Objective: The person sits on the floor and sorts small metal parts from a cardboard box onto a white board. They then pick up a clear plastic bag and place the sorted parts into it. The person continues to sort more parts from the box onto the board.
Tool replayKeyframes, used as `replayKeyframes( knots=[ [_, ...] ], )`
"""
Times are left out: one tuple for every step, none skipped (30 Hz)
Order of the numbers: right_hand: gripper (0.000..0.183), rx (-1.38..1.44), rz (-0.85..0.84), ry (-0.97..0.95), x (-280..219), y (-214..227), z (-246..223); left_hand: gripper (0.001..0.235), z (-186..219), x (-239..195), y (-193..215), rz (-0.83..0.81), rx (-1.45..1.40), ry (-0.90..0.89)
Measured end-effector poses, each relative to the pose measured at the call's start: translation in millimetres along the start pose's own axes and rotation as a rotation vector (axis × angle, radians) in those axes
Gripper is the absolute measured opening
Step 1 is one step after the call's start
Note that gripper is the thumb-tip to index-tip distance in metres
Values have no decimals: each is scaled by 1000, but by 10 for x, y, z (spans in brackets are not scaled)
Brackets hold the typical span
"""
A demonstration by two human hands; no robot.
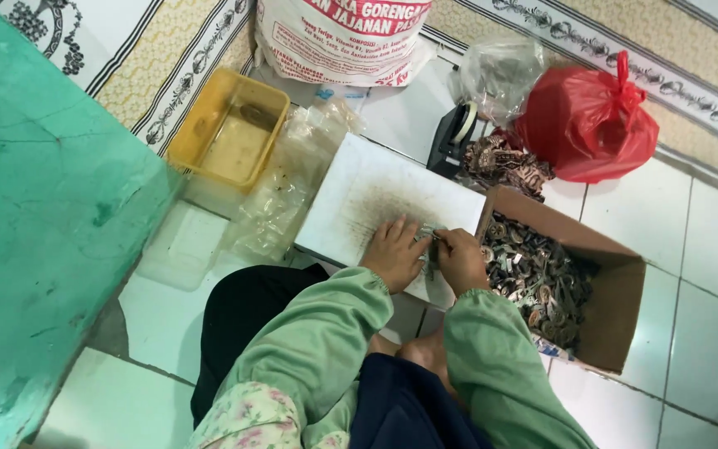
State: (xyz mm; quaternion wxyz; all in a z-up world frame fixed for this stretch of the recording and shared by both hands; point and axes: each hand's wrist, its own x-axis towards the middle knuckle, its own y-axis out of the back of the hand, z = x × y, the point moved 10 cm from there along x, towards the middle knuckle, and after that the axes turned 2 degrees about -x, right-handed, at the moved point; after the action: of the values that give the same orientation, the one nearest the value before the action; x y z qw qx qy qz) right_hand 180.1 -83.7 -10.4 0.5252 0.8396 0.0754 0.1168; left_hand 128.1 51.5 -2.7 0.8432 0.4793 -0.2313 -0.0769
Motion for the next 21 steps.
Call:
replayKeyframes(
  knots=[
    [23,-9,-4,2,-32,27,-4,49,4,9,26,5,-8,3],
    [22,-75,56,52,-62,118,-48,51,-8,25,-20,-54,-10,22],
    [22,-138,116,100,-110,197,-98,53,-18,27,-69,-117,-11,38],
    [22,-145,111,98,-159,244,-137,53,-16,42,-37,-116,-20,39],
    [22,-204,115,131,-217,288,-216,53,-19,42,-51,-160,-24,45],
    [23,-262,119,164,-280,333,-295,53,-16,38,-64,-205,-28,50],
    [23,-265,115,167,-343,345,-339,53,-10,75,-68,-203,-33,54],
    [27,-288,95,168,-410,346,-384,54,-5,92,-129,-264,-45,66],
    [32,-304,75,176,-458,315,-460,54,-41,88,-168,-326,-51,85],
    [32,-300,70,185,-514,238,-371,54,-28,95,-163,-324,-49,96],
    [33,-340,116,194,-539,180,-305,56,-12,95,-155,-334,-49,74],
    [35,-379,162,203,-572,120,-249,57,3,84,-142,-345,-50,51],
    [35,-368,158,225,-572,115,-253,57,-20,86,-144,-337,-42,73],
    [34,-376,132,200,-560,95,-211,57,-15,87,-148,-332,-39,67],
    [33,-386,107,174,-548,81,-164,57,-7,93,-154,-328,-35,59],
    [33,-377,103,195,-538,48,-136,57,-33,83,-96,-320,-27,79],
    [35,-375,62,136,-527,4,-19,58,-29,70,-65,-333,-35,85],
    [36,-373,20,77,-517,-41,103,59,-25,61,-37,-347,-44,91],
    [36,-369,18,90,-554,-42,28,59,-58,35,19,-341,-40,103],
    [39,-381,57,93,-588,3,-33,58,-89,4,43,-362,-72,125],
    [44,-393,94,90,-650,55,-84,57,-100,-34,56,-387,-106,145]
  ],
)
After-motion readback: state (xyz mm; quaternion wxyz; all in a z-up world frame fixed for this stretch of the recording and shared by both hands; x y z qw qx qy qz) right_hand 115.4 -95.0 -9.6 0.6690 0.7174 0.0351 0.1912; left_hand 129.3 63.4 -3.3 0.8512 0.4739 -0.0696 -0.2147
